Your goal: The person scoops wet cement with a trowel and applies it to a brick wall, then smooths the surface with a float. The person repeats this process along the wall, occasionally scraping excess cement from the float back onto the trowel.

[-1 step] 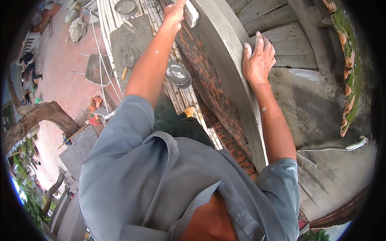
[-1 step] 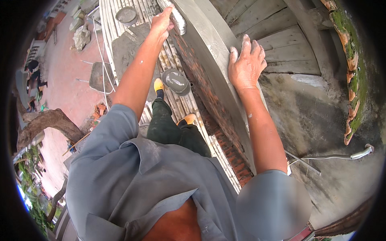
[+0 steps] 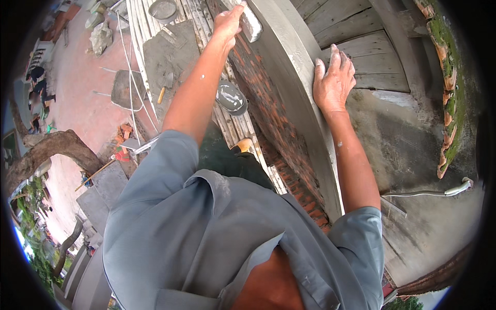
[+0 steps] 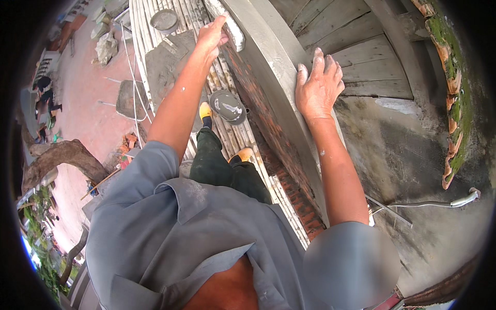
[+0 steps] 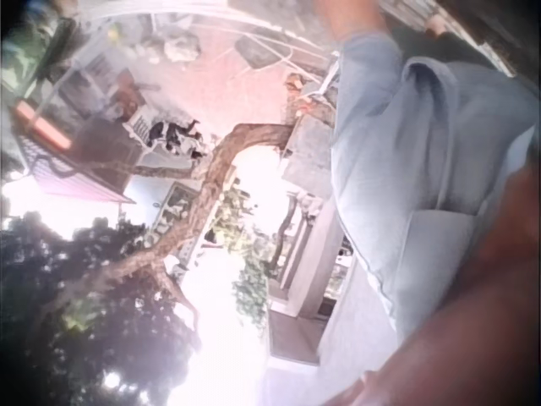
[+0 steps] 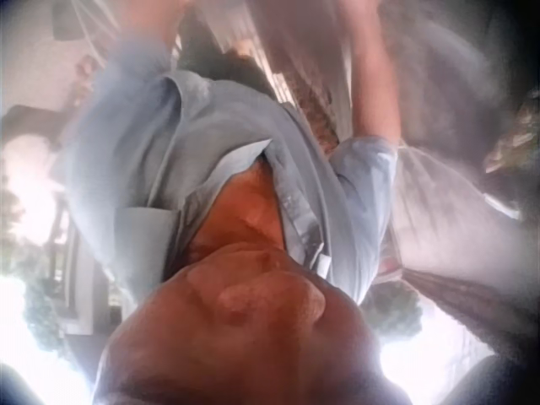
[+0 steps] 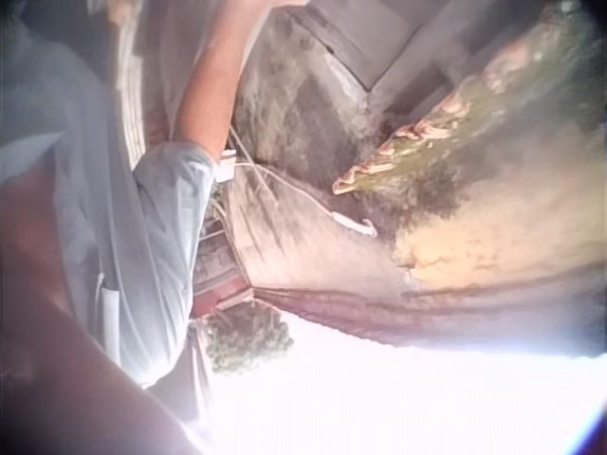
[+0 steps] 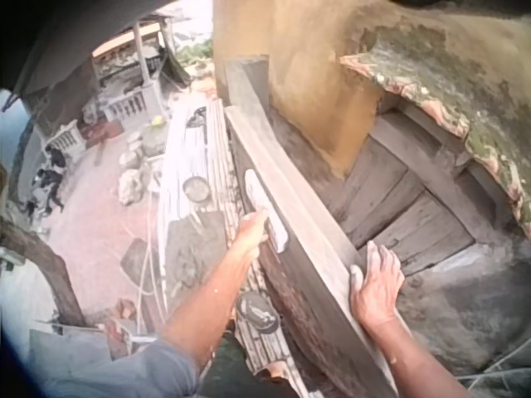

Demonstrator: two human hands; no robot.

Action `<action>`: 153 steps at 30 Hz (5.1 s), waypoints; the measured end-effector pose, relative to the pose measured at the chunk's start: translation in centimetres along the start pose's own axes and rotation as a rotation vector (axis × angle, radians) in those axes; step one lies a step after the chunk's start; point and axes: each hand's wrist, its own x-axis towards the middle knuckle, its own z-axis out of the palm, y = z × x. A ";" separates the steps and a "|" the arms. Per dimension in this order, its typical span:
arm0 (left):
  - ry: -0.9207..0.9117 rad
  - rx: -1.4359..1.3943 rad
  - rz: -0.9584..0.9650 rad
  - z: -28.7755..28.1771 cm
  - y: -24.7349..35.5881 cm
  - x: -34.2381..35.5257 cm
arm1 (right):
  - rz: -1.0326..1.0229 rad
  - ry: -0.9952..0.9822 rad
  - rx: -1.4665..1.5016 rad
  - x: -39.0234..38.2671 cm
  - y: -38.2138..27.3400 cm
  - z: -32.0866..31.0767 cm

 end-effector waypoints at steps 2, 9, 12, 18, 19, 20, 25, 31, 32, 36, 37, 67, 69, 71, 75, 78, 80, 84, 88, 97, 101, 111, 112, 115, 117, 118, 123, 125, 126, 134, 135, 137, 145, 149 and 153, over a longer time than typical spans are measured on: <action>-0.104 0.110 -0.095 1.0 -2.6 -5.6 | -0.025 0.017 -0.005 0.2 -0.1 -0.1; -0.158 -0.088 -0.001 3.4 -7.7 -12.1 | -0.033 -0.029 -0.033 1.9 -1.2 0.2; -0.039 -0.183 0.050 1.1 -4.2 -2.7 | -0.037 -0.036 -0.038 2.2 -1.3 0.2; -0.017 -0.128 0.139 -5.5 4.0 19.6 | -0.049 -0.048 -0.020 2.5 -1.2 0.3; -0.012 -0.147 0.130 -6.2 4.9 22.1 | -0.044 -0.051 -0.032 2.6 -1.2 0.3; -0.008 -0.163 0.120 -6.7 5.7 23.9 | -0.049 -0.048 -0.029 2.6 -1.1 0.3; -0.211 -0.182 0.037 -6.2 5.2 18.8 | -0.029 -0.062 -0.032 2.6 -1.0 0.2; -0.227 -0.035 -0.182 0.4 -0.3 -4.2 | -0.024 -0.062 -0.023 2.5 -1.0 0.2; -0.217 0.028 -0.233 1.3 -1.0 -6.8 | -0.014 -0.063 -0.019 2.6 -1.1 0.2; -0.188 -0.182 -0.153 0.9 -1.1 -6.9 | -0.014 -0.063 -0.015 2.7 -1.5 -0.2; -0.161 -0.196 -0.096 -0.1 -0.2 -4.6 | -0.012 -0.062 -0.018 2.8 -1.6 -0.3; -0.007 -0.045 0.133 -2.8 7.3 12.9 | -0.012 -0.088 -0.027 3.0 -1.8 -0.2; -0.004 -0.029 0.091 -1.7 5.2 7.9 | -0.008 -0.094 -0.020 3.0 -1.8 -0.2; -0.056 -0.118 0.026 -1.4 4.9 6.5 | -0.012 -0.098 -0.026 3.0 -1.8 -0.2; -0.013 -0.054 0.244 -3.2 8.2 14.4 | -0.026 -0.099 -0.023 3.2 -1.8 -0.2; -0.004 -0.097 0.199 -3.1 6.9 16.0 | -0.031 -0.091 -0.023 3.3 -1.8 -0.2; 0.026 -0.050 0.008 -2.5 4.5 12.3 | -0.013 -0.095 -0.022 3.2 -1.8 -0.2; -0.007 -0.071 0.218 -1.6 5.5 9.2 | -0.027 -0.096 -0.017 3.2 -1.8 -0.1; 0.046 -0.037 0.295 -2.5 9.7 14.6 | -0.032 -0.087 -0.035 3.2 -1.9 -0.2; -0.053 -0.028 0.341 -2.5 8.0 11.7 | -0.016 -0.074 -0.040 3.0 -1.8 -0.2; -0.143 -0.022 0.162 -3.7 7.7 13.4 | -0.005 -0.067 -0.051 2.8 -1.4 0.1; -0.307 -0.018 -0.136 4.3 -5.9 -16.0 | -0.020 0.012 -0.063 2.0 -1.1 0.1; -0.332 -0.032 -0.159 3.8 -5.7 -16.9 | -0.005 0.005 -0.064 2.0 -1.1 0.1; -0.398 -0.148 -0.015 -0.3 -3.0 -16.2 | 0.013 0.012 -0.052 2.0 -1.3 -0.1; -0.371 0.079 0.216 -4.4 1.0 -12.6 | 0.016 0.030 -0.048 2.0 -1.3 -0.2; -0.318 0.219 0.239 -6.5 3.7 -9.9 | 0.040 0.015 -0.049 2.0 -1.3 -0.3; -0.247 0.504 0.445 -9.8 18.9 4.4 | 0.038 0.052 -0.041 1.8 -1.4 -0.7; -0.291 0.651 0.442 -8.6 23.0 8.4 | 0.046 0.054 -0.046 1.7 -1.4 -0.7; -0.259 0.713 0.427 -7.7 23.9 9.7 | 0.036 0.078 -0.044 1.7 -1.4 -0.7; -0.518 1.238 0.370 -1.0 19.7 6.2 | 0.046 0.167 -0.050 1.2 -0.8 -0.3; -0.580 1.291 0.409 -0.5 18.5 3.7 | 0.070 0.169 -0.057 1.2 -0.9 -0.1; -0.735 1.397 0.701 0.4 16.2 -1.9 | 0.066 0.234 -0.063 1.1 -0.9 0.2; -1.468 1.455 0.611 6.2 11.3 -16.8 | 0.339 0.584 0.276 -2.0 3.9 -9.1; -1.826 1.357 0.625 7.0 11.1 -18.5 | 0.601 0.292 0.734 -9.2 2.5 -19.3; -2.099 1.306 0.757 7.7 11.9 -19.1 | 0.560 -0.239 0.467 -14.9 -5.9 -22.9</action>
